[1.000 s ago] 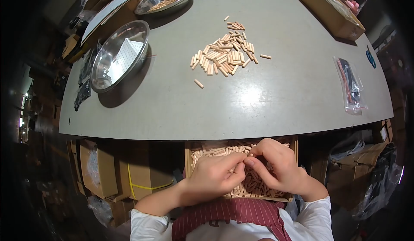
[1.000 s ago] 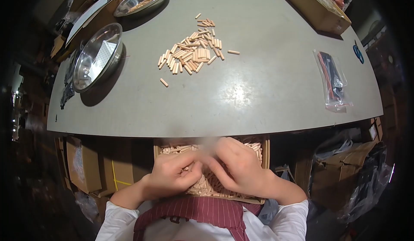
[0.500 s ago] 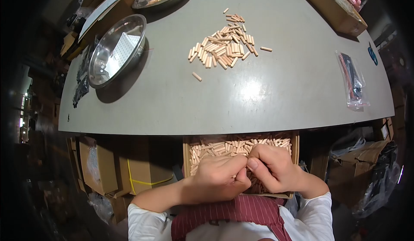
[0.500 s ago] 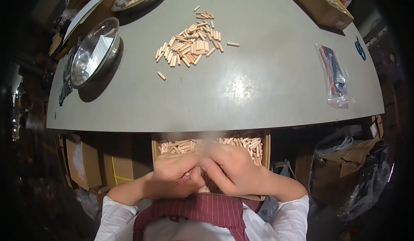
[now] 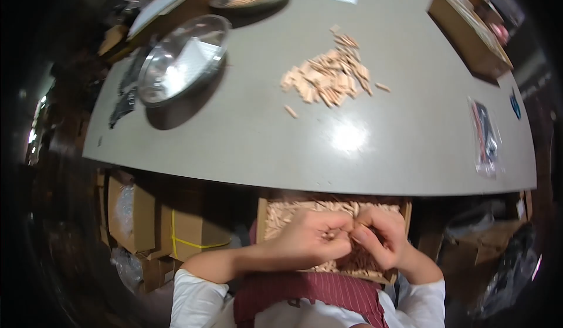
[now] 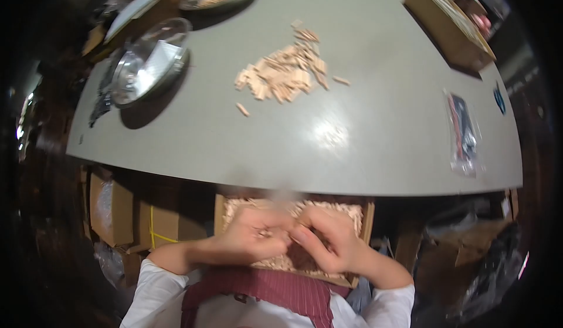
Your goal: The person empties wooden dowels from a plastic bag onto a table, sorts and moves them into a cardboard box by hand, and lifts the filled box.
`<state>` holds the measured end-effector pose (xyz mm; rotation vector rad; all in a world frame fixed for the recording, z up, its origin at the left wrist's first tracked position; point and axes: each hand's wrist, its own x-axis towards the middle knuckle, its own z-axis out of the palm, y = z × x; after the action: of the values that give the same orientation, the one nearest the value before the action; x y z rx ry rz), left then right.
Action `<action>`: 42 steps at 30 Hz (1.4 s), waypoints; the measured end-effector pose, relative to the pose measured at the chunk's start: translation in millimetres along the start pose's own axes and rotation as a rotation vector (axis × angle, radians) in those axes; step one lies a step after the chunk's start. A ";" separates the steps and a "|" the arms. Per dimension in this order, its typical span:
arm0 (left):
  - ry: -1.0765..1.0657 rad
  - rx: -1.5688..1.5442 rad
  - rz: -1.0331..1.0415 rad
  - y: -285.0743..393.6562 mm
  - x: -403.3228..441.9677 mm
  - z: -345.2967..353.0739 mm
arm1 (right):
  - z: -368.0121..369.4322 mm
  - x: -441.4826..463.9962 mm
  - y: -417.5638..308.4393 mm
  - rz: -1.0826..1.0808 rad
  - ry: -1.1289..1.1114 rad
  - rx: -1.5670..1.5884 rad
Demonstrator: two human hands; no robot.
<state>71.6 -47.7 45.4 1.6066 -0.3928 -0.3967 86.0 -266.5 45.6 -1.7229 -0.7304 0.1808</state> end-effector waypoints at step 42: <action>0.853 0.768 0.027 47.3 364.5 -434.3 | -133.3 154.3 102.3 0.152 0.348 0.174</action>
<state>598.6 155.2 114.9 2.3218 0.1227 0.5415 310.9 -301.6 29.6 -1.5886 -0.3190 0.0438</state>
